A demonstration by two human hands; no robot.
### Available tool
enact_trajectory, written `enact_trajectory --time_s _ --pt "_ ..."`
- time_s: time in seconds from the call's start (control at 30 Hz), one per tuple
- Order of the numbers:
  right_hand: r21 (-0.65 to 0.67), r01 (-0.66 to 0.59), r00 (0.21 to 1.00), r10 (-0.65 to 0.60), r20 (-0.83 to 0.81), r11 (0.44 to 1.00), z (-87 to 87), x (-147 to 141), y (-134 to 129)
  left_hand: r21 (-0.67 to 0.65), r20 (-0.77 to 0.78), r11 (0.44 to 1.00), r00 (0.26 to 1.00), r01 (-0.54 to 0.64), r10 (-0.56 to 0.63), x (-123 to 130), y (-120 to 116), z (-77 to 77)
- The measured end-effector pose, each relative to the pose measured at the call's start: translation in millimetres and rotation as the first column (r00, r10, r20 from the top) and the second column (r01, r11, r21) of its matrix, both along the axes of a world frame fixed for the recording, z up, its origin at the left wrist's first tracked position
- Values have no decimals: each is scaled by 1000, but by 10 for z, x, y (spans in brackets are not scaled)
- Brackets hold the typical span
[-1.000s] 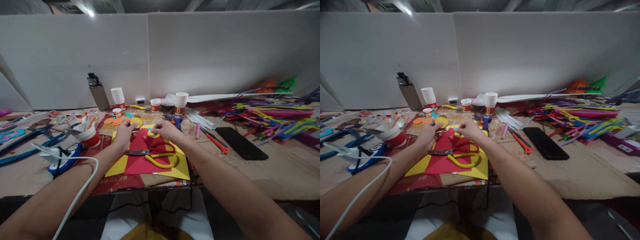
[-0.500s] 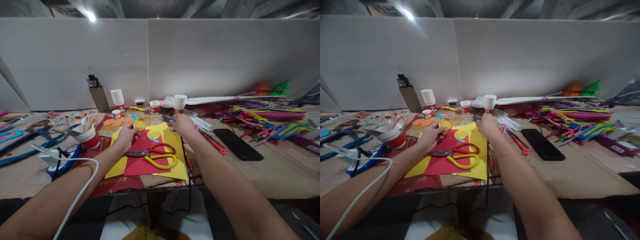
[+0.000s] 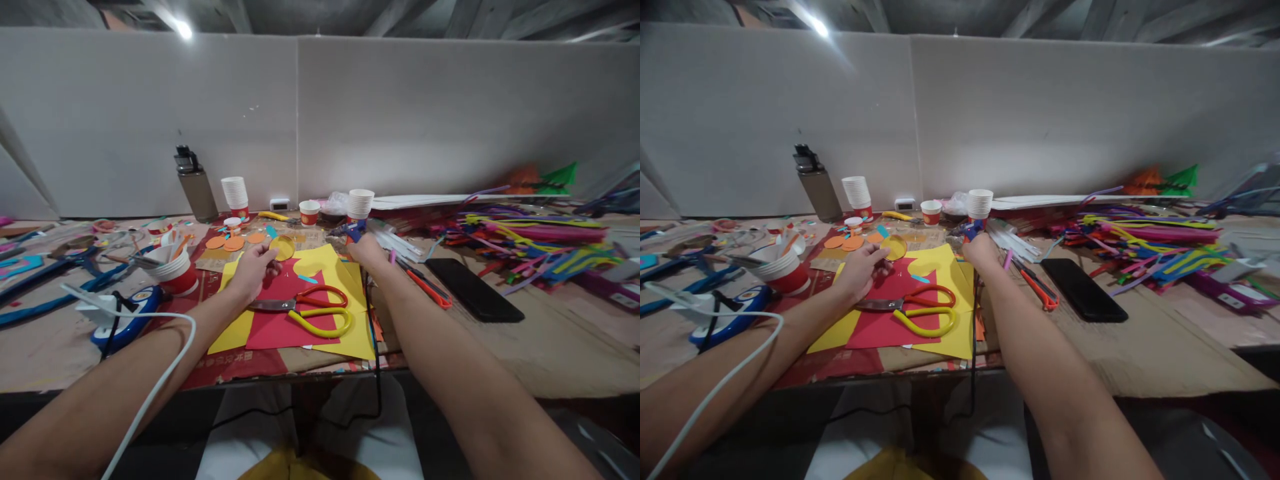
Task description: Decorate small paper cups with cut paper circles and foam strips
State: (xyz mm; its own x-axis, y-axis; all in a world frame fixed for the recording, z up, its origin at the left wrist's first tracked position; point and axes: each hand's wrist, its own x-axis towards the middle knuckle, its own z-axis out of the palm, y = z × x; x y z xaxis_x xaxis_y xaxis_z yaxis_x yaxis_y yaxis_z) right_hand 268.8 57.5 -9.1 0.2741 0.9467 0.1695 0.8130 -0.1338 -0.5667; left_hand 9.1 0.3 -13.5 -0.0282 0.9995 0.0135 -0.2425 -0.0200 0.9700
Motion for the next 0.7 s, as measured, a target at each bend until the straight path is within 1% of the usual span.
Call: enact_trajectory --time_s 0.1,0.17,0.23,0.33,0.4,0.47,0.63,0.7 --pt "41 80 992 -75 -101 996 23 13 32 6 15 1000 1000 -13 13 -26 38 -2" --pt "84 101 984 -86 -158 991 59 -5 38 7 29 1000 999 -29 29 -48 66 17" --pt "120 78 975 -50 -218 990 100 -42 31 4 34 999 998 -48 47 -73 96 39" --pt "155 -2 951 50 -306 988 144 -106 5 -2 46 997 996 -73 73 -107 140 52" --pt "171 -39 935 96 -342 985 155 -136 -13 -17 67 996 994 -87 88 -122 163 46" --pt "177 -53 929 114 -353 983 155 -147 -24 -33 85 995 991 -98 100 -128 177 39" --pt "181 -47 937 107 -334 982 144 -134 -13 -48 96 995 991 -89 93 -127 172 43" --pt "168 -50 951 98 -294 984 145 -131 -9 -50 89 996 993 -78 83 -123 162 47"
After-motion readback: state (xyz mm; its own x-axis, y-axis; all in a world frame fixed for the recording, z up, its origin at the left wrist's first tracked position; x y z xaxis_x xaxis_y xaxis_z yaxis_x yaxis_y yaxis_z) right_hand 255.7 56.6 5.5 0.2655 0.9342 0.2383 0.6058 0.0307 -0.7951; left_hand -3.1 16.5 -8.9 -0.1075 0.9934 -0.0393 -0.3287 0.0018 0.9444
